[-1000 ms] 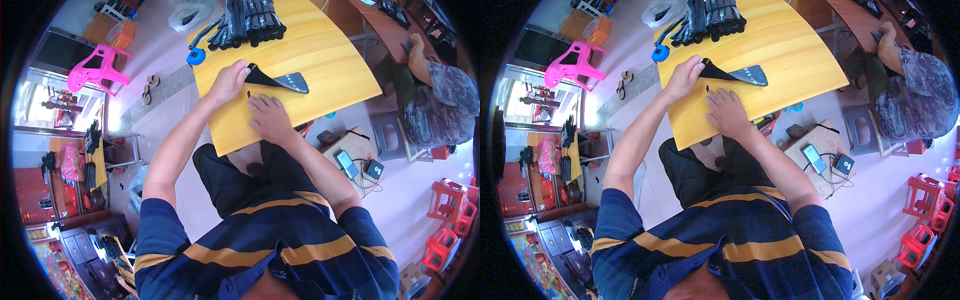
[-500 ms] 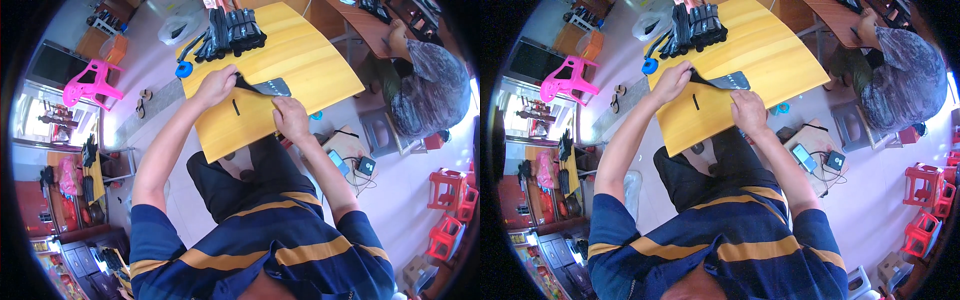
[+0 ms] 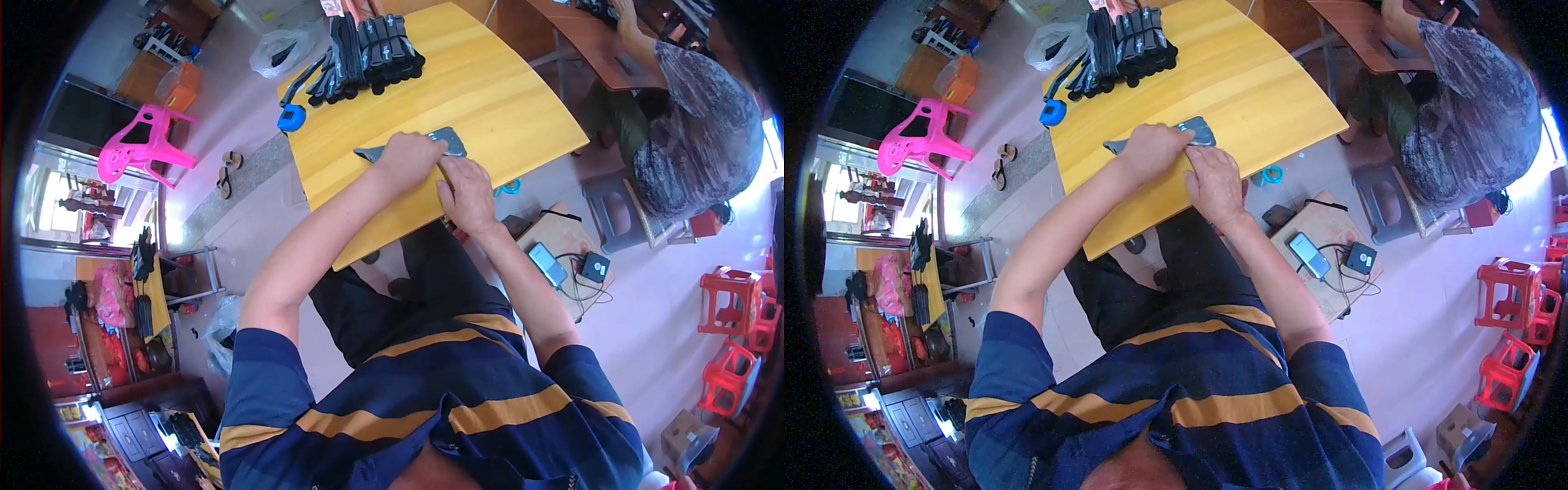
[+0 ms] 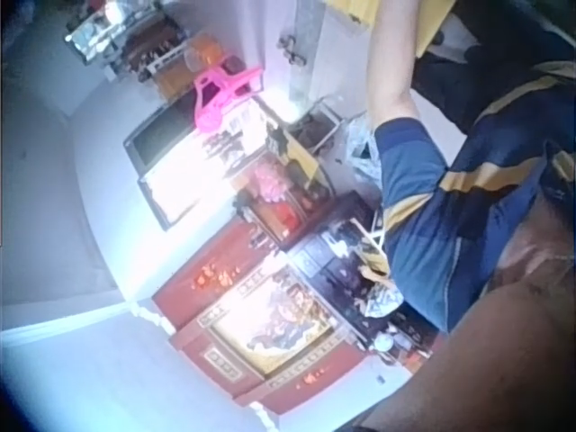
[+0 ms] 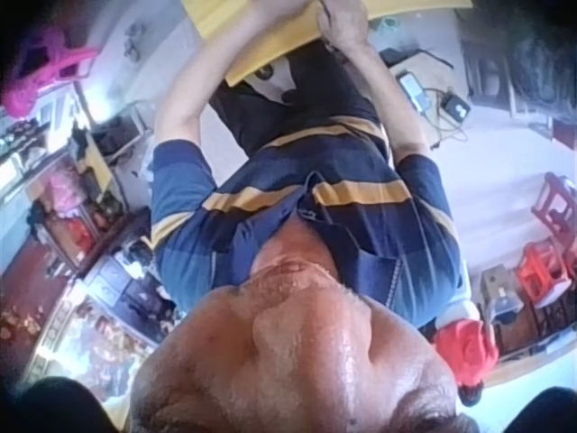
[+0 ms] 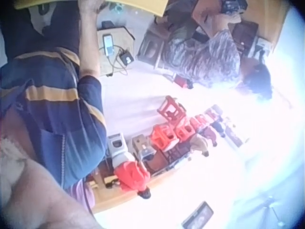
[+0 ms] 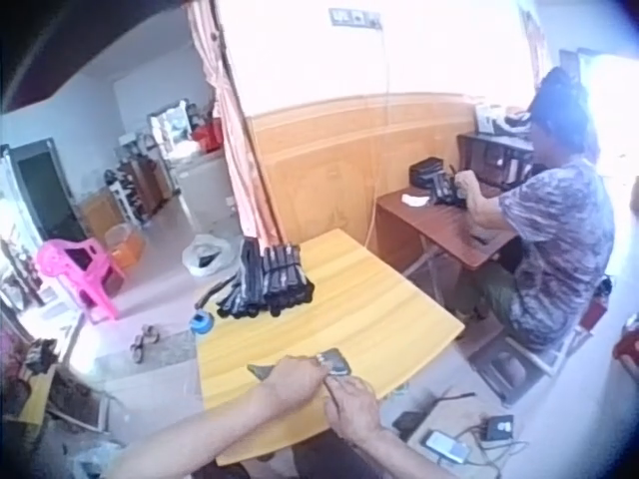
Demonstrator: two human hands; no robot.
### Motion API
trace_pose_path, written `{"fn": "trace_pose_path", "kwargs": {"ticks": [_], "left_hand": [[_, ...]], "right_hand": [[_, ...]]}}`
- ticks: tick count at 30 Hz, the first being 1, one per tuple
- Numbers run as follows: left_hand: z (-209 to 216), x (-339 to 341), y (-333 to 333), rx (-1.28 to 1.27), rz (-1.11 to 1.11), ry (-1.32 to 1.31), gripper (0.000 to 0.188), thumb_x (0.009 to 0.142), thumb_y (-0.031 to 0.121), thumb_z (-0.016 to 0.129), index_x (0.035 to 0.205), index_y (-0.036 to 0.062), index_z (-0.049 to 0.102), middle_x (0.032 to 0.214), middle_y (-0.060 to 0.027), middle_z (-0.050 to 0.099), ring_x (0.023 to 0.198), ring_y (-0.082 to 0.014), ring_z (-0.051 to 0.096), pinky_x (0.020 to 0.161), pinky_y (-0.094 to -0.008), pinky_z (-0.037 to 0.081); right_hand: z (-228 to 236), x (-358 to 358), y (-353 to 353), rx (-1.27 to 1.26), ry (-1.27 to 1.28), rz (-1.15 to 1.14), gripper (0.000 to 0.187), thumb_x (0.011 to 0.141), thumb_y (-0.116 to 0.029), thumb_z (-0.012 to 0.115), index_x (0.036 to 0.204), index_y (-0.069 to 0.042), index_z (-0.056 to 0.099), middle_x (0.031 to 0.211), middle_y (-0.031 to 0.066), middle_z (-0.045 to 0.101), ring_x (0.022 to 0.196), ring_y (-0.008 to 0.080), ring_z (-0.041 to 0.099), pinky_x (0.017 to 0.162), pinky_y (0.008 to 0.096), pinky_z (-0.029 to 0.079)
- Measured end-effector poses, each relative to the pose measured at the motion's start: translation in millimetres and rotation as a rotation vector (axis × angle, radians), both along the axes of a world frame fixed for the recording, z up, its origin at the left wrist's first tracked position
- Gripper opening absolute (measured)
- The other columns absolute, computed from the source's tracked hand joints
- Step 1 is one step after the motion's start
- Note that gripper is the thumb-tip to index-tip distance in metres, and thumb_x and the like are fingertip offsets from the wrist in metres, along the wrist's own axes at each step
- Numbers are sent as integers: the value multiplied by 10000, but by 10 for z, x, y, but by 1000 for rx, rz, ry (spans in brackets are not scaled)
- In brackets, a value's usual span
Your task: The recorder is measuring and inspecting black textile straps against a marked template on a wooden table.
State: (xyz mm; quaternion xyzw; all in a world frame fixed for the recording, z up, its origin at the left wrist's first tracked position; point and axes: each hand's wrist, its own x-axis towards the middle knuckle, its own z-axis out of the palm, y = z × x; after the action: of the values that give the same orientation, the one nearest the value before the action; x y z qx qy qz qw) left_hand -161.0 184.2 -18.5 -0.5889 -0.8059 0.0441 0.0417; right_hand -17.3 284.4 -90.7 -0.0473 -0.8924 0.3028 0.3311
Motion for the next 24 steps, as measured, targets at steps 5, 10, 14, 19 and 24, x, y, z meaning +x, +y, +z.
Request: {"fn": "trace_pose_path", "kwargs": {"ticks": [5,10,14,19,24], "left_hand": [[181,-190,188,-75,114,-199,161,893,174,628,998,139,744,855,-175,728,887,-356,711,781,-480,567],[178,-431,364,-206,135,-367,213,887,151,638,1066,134,752,979,-148,740,959,-352,698,835,-464,551],[107,-675,436,-253,124,-453,210,894,160,645,1073,112,744,1009,-161,735,986,-342,690,862,-444,538],[111,-743,520,-312,89,-508,209,904,183,663,1077,87,733,997,-161,734,983,-325,687,874,-418,526],[150,-729,528,-331,150,-532,216,905,192,661,1079,87,733,986,-155,735,970,-312,689,870,-411,526]], "right_hand": [[-86,56,82,-33,78,57,304,841,-52,673,1139,7,662,1178,199,684,1101,398,631,971,471,510],[-66,111,89,-42,29,27,280,819,-67,673,1083,25,686,1244,213,669,1174,391,613,1025,462,494],[-18,122,83,-37,-3,17,298,823,-79,675,1102,26,689,1273,224,657,1195,395,605,1037,454,491],[-18,57,154,-48,51,-44,262,828,-82,676,1074,5,692,1161,203,684,1107,388,637,975,455,514],[84,-152,298,-83,56,-181,166,888,-122,664,1044,-112,720,900,125,668,834,332,676,730,452,555]]}}
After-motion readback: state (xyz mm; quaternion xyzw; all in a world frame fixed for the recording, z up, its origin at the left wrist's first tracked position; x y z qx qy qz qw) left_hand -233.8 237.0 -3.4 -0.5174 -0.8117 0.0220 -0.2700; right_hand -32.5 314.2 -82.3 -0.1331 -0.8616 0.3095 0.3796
